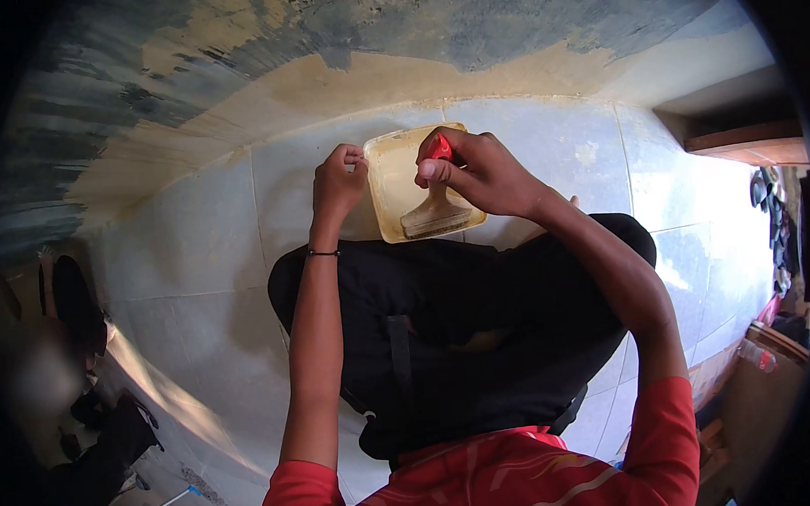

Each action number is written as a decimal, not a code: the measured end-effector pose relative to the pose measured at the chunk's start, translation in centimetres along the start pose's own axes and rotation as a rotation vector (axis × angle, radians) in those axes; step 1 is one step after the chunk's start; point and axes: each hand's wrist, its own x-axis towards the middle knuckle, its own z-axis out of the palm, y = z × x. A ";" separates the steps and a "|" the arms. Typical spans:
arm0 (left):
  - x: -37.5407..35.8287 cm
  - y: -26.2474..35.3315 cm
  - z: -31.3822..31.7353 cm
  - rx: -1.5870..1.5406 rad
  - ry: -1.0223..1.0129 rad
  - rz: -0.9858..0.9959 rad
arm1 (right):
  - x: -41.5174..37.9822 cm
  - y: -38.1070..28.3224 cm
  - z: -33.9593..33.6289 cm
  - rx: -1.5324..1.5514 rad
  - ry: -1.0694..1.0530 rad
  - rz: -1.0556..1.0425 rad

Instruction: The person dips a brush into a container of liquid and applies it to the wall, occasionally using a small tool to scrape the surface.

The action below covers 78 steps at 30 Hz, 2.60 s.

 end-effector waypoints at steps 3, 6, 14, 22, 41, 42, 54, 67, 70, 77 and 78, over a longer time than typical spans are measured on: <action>0.0 0.0 0.0 0.006 0.004 -0.001 | 0.1 -0.1 0.1 -0.009 -0.010 0.020; 0.1 0.0 0.0 -0.001 0.002 -0.011 | 0.2 -0.3 0.1 -0.022 -0.023 0.043; 0.3 -0.8 0.2 0.029 0.028 0.083 | 0.2 -0.2 0.4 -0.026 -0.014 0.008; 0.1 -0.1 0.0 0.020 -0.009 -0.035 | 0.5 -0.3 0.1 -0.027 -0.073 0.101; 0.2 -0.5 0.2 0.040 0.029 0.048 | 0.9 0.6 0.6 -0.069 0.009 0.058; 0.2 -0.4 0.2 0.042 0.027 0.047 | 0.9 0.6 0.7 -0.052 0.010 0.056; 0.2 -0.5 0.1 0.050 0.024 0.045 | 0.9 1.0 1.0 -0.034 0.015 0.046; 0.2 -0.5 0.3 0.033 0.015 0.043 | -0.1 -1.8 -1.8 -0.097 0.166 -0.176; 0.1 -0.4 0.3 0.054 0.017 0.050 | 0.0 -1.5 -1.7 -0.096 0.236 -0.221; 0.0 -0.2 0.1 0.072 0.017 0.074 | 1.0 0.2 -1.0 -0.231 0.236 -0.306; 0.1 -0.2 0.1 0.066 0.015 0.073 | 1.1 0.5 -0.8 -0.246 0.217 -0.314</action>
